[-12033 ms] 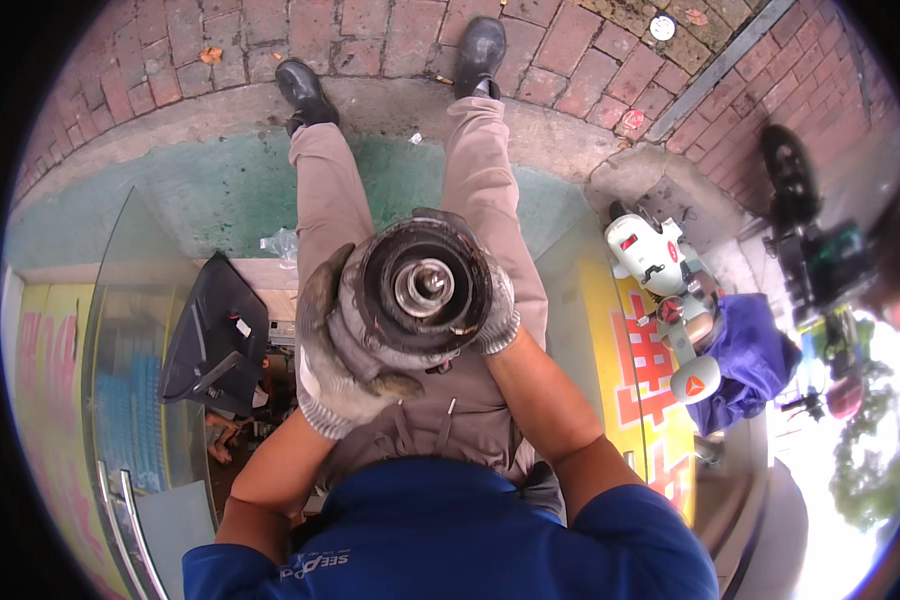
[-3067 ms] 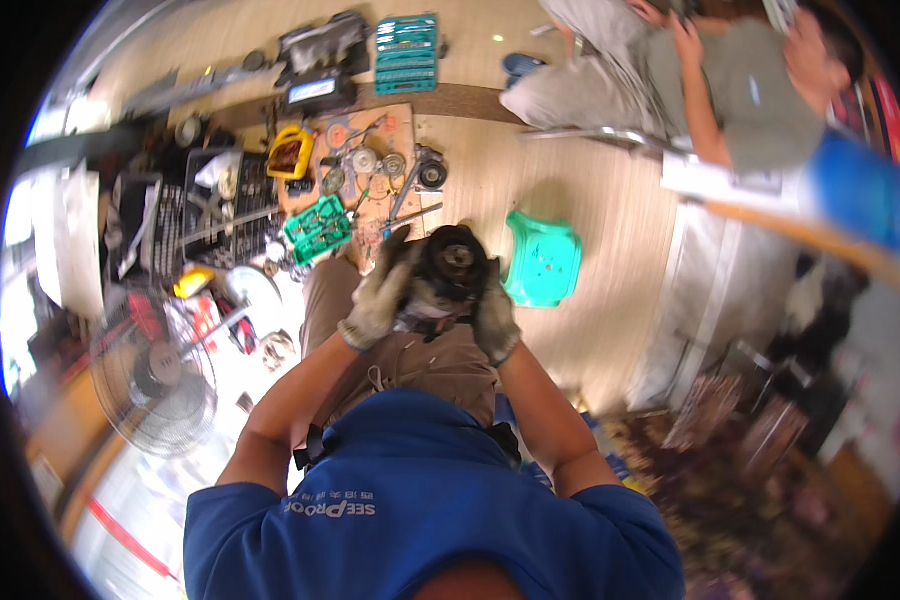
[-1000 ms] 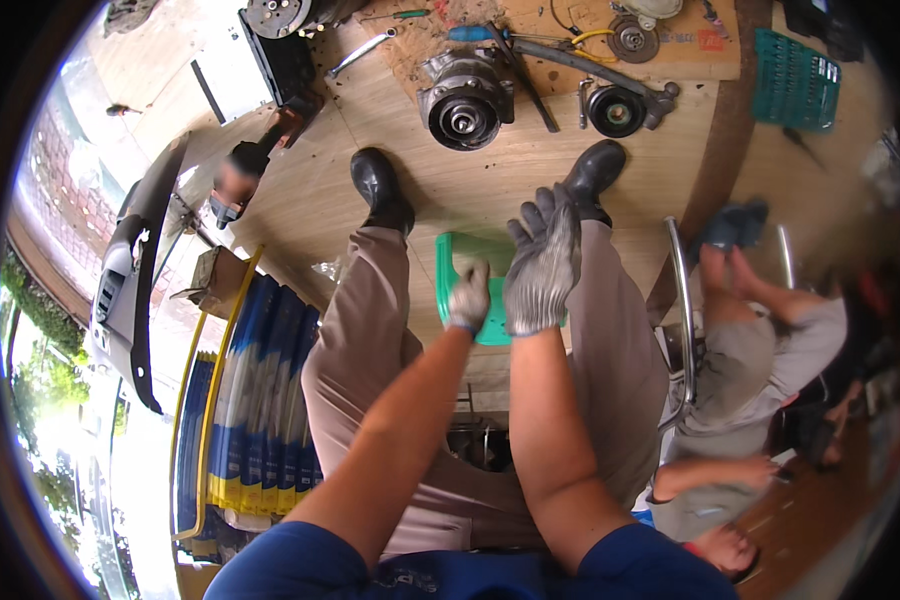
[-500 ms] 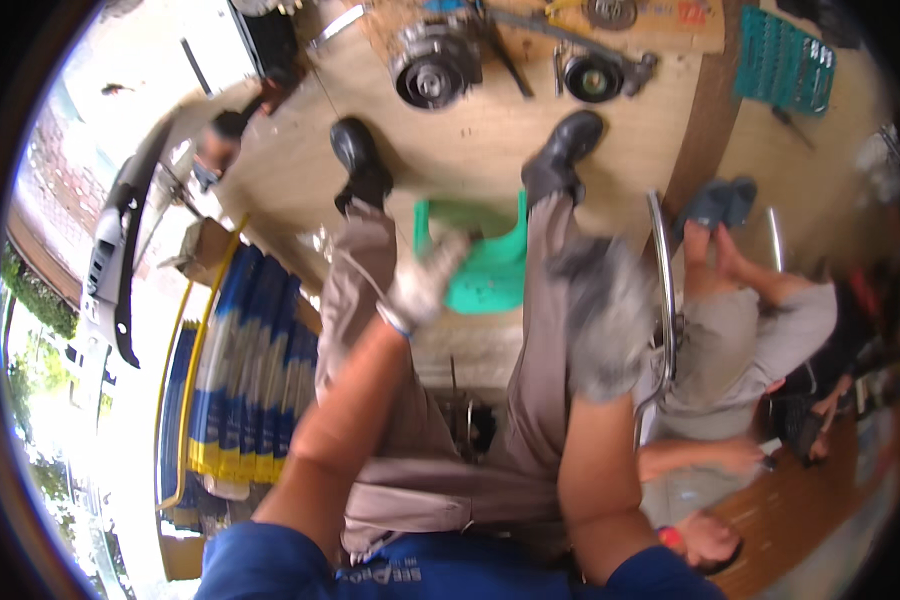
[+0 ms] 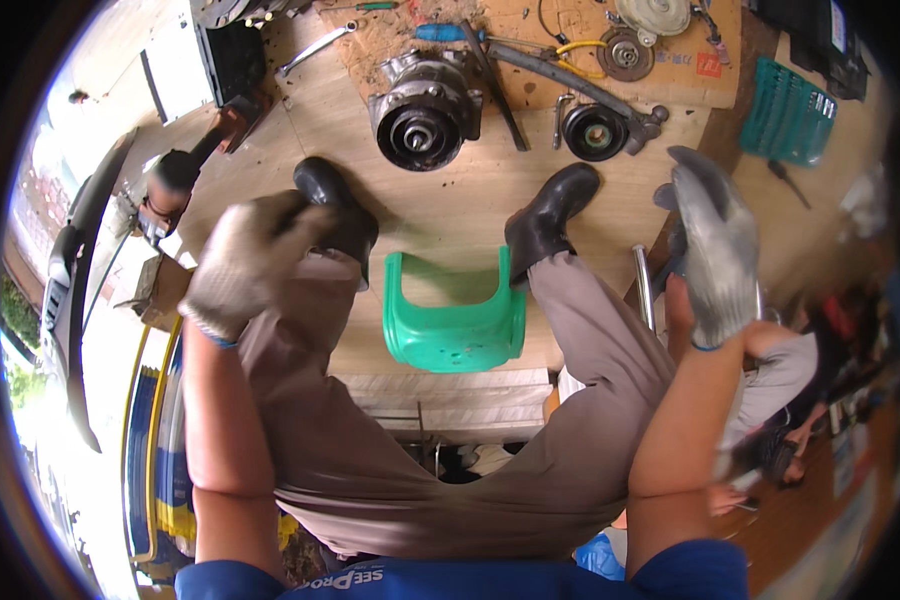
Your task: The person picks up a mechanical part from the ground and carries it into a workshop. They sit on a small stool and use pliers and a screwdriver to disassemble and manipulate the part on the floor.
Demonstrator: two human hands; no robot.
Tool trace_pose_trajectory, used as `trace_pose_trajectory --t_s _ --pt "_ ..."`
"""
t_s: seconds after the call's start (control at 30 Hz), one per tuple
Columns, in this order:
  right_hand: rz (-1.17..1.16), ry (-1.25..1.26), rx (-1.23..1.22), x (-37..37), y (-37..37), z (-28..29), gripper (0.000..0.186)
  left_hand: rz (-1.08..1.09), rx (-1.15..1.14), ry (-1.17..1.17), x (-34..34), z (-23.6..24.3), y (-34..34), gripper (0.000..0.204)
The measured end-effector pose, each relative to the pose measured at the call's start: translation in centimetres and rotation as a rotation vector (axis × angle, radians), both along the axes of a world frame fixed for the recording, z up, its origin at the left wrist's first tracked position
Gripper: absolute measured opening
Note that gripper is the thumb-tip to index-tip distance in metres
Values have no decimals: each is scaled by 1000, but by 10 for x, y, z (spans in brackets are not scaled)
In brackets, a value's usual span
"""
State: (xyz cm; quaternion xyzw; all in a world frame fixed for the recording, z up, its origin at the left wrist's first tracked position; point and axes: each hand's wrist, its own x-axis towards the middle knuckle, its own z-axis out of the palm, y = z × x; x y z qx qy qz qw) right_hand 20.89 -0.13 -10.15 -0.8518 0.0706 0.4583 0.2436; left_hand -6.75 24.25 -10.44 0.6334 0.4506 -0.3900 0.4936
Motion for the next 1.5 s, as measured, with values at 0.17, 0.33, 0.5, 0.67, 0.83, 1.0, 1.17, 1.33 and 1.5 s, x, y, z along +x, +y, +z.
trace_pose_trajectory --t_s 0.17,0.33,0.5,0.67,0.83,1.0,1.17,1.33,1.5 --pt "139 -257 85 19 -1 14 38 156 213 -161 -12 12 42 36" --pt "202 -565 122 17 -35 54 40 -126 439 -334 -9 54 30 27" --pt "247 -750 122 -6 -77 90 44 -126 619 -528 -24 82 -13 20" --pt "438 -867 129 -6 -110 64 64 -140 538 -716 -40 94 -45 29" --pt "753 -530 -7 7 -122 -53 50 -377 788 -908 -39 112 -86 33" --pt "1080 -408 -563 -43 -167 -136 40 -455 863 -915 -69 131 -104 37" --pt "977 -355 -461 -47 -166 -193 45 -330 700 -546 -64 173 -100 45" --pt "1124 -545 -393 -105 -156 -244 34 -374 762 -867 -77 133 -53 48" --pt "1217 -620 -516 -103 -119 -270 26 -367 821 -638 -57 152 -69 51"
